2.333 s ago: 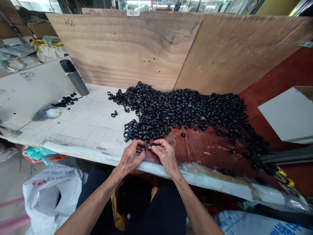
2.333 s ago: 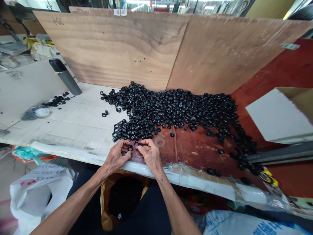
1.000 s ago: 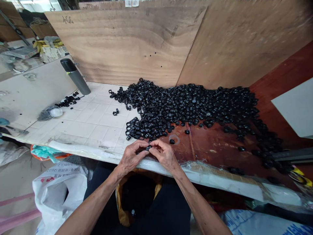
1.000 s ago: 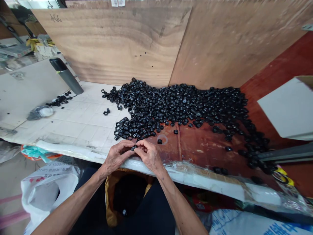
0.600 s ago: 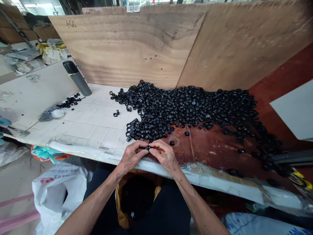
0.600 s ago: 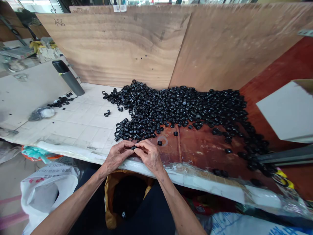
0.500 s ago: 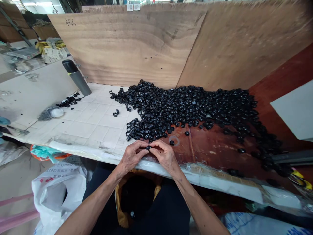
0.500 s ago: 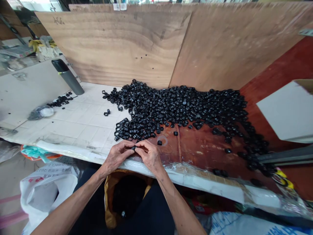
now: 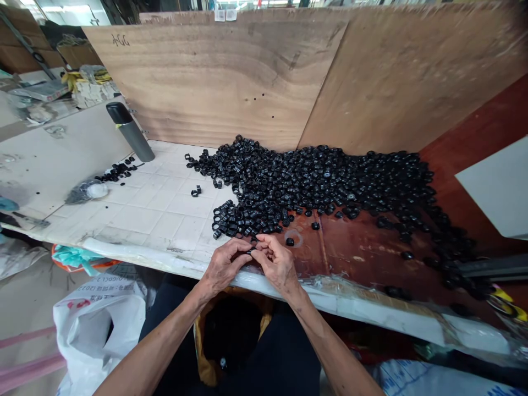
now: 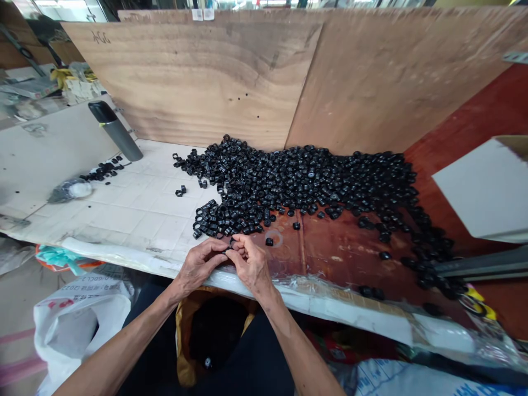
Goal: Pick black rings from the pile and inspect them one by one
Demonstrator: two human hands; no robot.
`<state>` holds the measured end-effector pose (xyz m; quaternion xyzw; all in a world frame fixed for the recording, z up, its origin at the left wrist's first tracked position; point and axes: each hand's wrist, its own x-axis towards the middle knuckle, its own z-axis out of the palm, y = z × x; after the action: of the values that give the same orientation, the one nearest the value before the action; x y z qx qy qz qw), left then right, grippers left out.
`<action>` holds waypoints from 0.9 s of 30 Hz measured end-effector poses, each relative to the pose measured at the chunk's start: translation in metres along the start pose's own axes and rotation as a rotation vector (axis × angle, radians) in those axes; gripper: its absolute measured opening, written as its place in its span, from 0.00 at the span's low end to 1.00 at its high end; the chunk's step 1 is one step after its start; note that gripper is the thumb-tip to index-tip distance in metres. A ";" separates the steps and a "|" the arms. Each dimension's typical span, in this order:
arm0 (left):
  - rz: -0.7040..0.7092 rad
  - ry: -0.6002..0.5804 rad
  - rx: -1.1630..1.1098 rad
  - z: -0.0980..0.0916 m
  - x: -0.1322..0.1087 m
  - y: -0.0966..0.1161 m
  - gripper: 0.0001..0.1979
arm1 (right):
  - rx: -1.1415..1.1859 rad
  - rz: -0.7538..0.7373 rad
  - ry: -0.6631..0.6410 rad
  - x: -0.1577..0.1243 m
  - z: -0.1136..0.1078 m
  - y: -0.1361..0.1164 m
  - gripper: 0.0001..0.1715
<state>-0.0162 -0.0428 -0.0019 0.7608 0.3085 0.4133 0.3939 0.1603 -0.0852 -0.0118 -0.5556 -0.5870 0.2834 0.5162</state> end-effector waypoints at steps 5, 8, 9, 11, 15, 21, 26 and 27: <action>-0.006 0.019 0.035 0.001 0.000 -0.001 0.06 | 0.036 0.024 -0.015 0.000 0.001 0.001 0.14; -0.070 0.021 0.012 0.001 0.000 -0.004 0.08 | 0.100 0.063 -0.015 0.002 0.000 -0.003 0.11; -0.080 0.015 0.002 0.001 0.000 -0.005 0.08 | 0.118 0.089 -0.026 0.003 -0.001 -0.004 0.11; -0.085 0.015 -0.014 0.001 -0.001 -0.006 0.08 | 0.156 0.169 -0.073 0.005 -0.002 -0.008 0.12; -0.079 0.061 -0.029 0.002 -0.004 -0.010 0.09 | 0.187 0.299 -0.154 0.005 -0.004 -0.011 0.15; 0.001 0.087 -0.001 0.002 -0.003 -0.009 0.08 | 0.197 0.152 -0.130 0.006 -0.005 -0.006 0.12; -0.008 0.078 0.009 0.003 -0.002 -0.003 0.08 | 0.160 -0.016 -0.078 0.006 -0.007 -0.004 0.10; -0.014 0.079 0.010 0.003 -0.002 -0.002 0.08 | 0.169 -0.014 -0.078 0.005 -0.007 -0.004 0.10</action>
<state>-0.0149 -0.0439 -0.0052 0.7439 0.3310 0.4387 0.3804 0.1660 -0.0826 -0.0044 -0.4945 -0.5847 0.3497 0.5398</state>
